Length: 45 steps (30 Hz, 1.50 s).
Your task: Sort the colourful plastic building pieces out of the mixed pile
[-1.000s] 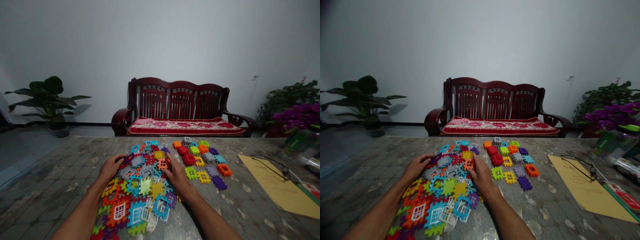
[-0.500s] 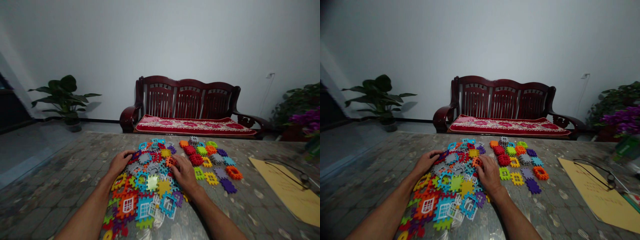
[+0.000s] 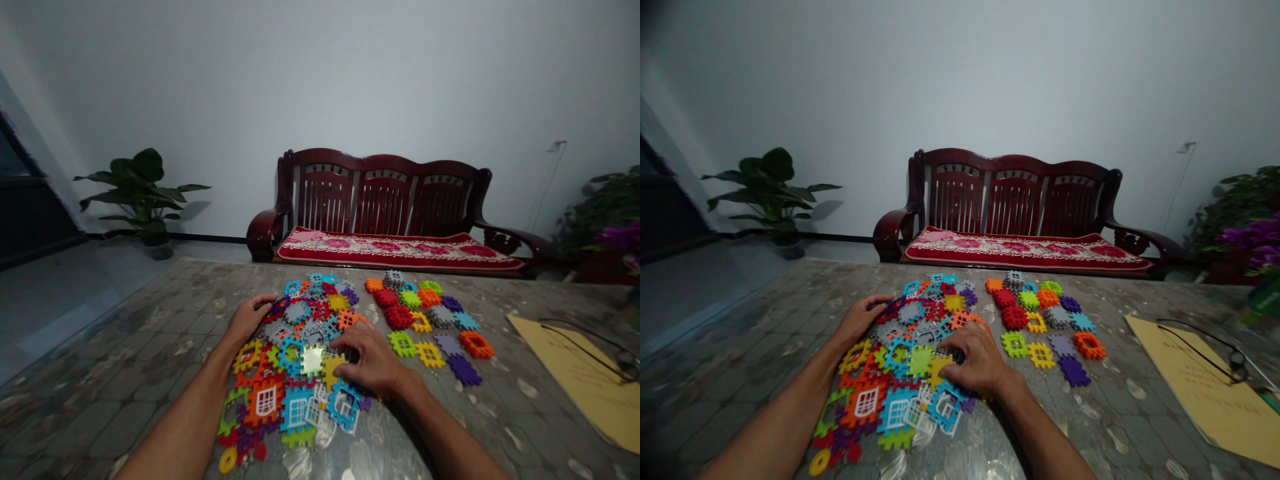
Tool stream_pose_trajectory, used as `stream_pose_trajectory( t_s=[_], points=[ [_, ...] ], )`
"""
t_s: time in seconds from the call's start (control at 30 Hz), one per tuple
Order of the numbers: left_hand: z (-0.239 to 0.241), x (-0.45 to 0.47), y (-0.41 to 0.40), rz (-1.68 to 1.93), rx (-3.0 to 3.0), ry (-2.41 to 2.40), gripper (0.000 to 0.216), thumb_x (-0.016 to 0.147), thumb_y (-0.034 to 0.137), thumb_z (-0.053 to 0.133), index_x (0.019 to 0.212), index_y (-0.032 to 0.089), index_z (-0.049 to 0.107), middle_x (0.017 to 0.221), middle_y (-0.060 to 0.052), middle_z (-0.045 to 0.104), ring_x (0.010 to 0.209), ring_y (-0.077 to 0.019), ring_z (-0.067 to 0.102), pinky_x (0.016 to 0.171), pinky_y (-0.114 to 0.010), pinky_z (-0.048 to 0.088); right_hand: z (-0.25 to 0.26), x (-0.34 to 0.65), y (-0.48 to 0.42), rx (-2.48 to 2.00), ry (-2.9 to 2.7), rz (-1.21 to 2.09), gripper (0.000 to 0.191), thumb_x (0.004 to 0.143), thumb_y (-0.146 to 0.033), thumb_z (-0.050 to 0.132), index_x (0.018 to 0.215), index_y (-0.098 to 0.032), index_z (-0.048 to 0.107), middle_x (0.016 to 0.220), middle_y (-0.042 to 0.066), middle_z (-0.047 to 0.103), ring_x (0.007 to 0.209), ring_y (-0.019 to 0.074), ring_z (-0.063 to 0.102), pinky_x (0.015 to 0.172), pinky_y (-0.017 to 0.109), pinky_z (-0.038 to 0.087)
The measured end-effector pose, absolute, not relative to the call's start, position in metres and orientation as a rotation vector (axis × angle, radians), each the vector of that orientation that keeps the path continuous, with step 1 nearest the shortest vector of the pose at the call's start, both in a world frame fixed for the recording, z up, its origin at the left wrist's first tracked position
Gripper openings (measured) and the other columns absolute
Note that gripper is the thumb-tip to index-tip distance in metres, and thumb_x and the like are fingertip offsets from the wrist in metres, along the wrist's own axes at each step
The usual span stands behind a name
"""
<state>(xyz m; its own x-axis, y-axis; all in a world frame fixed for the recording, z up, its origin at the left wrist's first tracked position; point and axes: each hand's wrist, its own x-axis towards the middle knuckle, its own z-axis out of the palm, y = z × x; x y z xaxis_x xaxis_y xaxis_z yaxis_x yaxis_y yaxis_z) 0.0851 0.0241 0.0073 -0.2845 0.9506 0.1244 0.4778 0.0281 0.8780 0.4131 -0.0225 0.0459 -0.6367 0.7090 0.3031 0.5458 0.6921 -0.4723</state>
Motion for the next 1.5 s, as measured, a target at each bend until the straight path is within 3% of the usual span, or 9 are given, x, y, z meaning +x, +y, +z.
stream_pose_trajectory(
  t_s=[0.2,0.4,0.57,0.87,1.3,1.5],
  points=[
    [0.006,0.084,0.025,1.158,1.441,1.851,0.035,0.07,0.034,0.06,0.1,0.022,0.075,0.099,-0.004,0.078,0.09,-0.0233,0.07,0.086,-0.034,0.051,0.041,0.41,-0.021,-1.003,-2.332,0.607,0.037,0.067,-0.03,0.079,0.104,-0.026,0.072,0.091,0.001,0.069,0.087,0.0181,0.058,0.08,0.03,0.044],
    [0.008,0.084,0.025,1.126,1.499,1.885,0.033,0.071,0.034,0.059,0.098,0.023,0.075,0.097,-0.002,0.078,0.089,-0.023,0.07,0.086,-0.033,0.051,0.025,0.404,-0.013,-1.051,-1.879,0.932,0.029,0.074,-0.029,0.067,0.102,-0.024,0.072,0.077,-0.001,0.066,0.065,0.0132,0.058,0.059,0.025,0.048],
    [0.009,0.083,0.026,1.097,1.503,1.903,0.034,0.07,0.035,0.059,0.097,0.022,0.075,0.095,-0.003,0.078,0.086,-0.0234,0.071,0.083,-0.033,0.053,0.025,0.406,-0.007,-1.039,-1.638,0.935,0.026,0.075,-0.037,0.065,0.094,-0.022,0.074,0.089,0.004,0.071,0.078,0.018,0.065,0.07,0.031,0.055],
    [0.004,0.078,0.03,1.082,1.549,1.905,0.034,0.071,0.035,0.058,0.097,0.023,0.075,0.094,-0.003,0.078,0.089,-0.0239,0.07,0.082,-0.033,0.053,0.014,0.417,0.007,-1.131,-1.514,0.798,0.026,0.074,-0.025,0.059,0.096,-0.019,0.071,0.093,0.006,0.072,0.083,0.02,0.067,0.076,0.034,0.055],
    [0.006,0.083,0.027,1.177,1.482,1.844,0.031,0.07,0.031,0.06,0.095,0.021,0.075,0.1,-0.004,0.078,0.093,-0.0233,0.07,0.09,-0.034,0.051,0.011,0.421,0.006,-1.073,-1.768,0.396,0.027,0.081,-0.017,0.051,0.102,-0.021,0.068,0.102,0.007,0.069,0.1,0.0218,0.062,0.092,0.039,0.049],
    [0.013,0.089,0.021,1.194,1.51,1.768,0.036,0.073,0.042,0.061,0.097,0.02,0.075,0.103,-0.006,0.077,0.098,-0.0254,0.068,0.093,-0.037,0.049,0.013,0.42,0.001,-1.057,-2.018,0.313,0.024,0.083,-0.016,0.055,0.102,-0.024,0.068,0.107,0.006,0.069,0.105,0.0225,0.059,0.094,0.04,0.045]
  ],
)
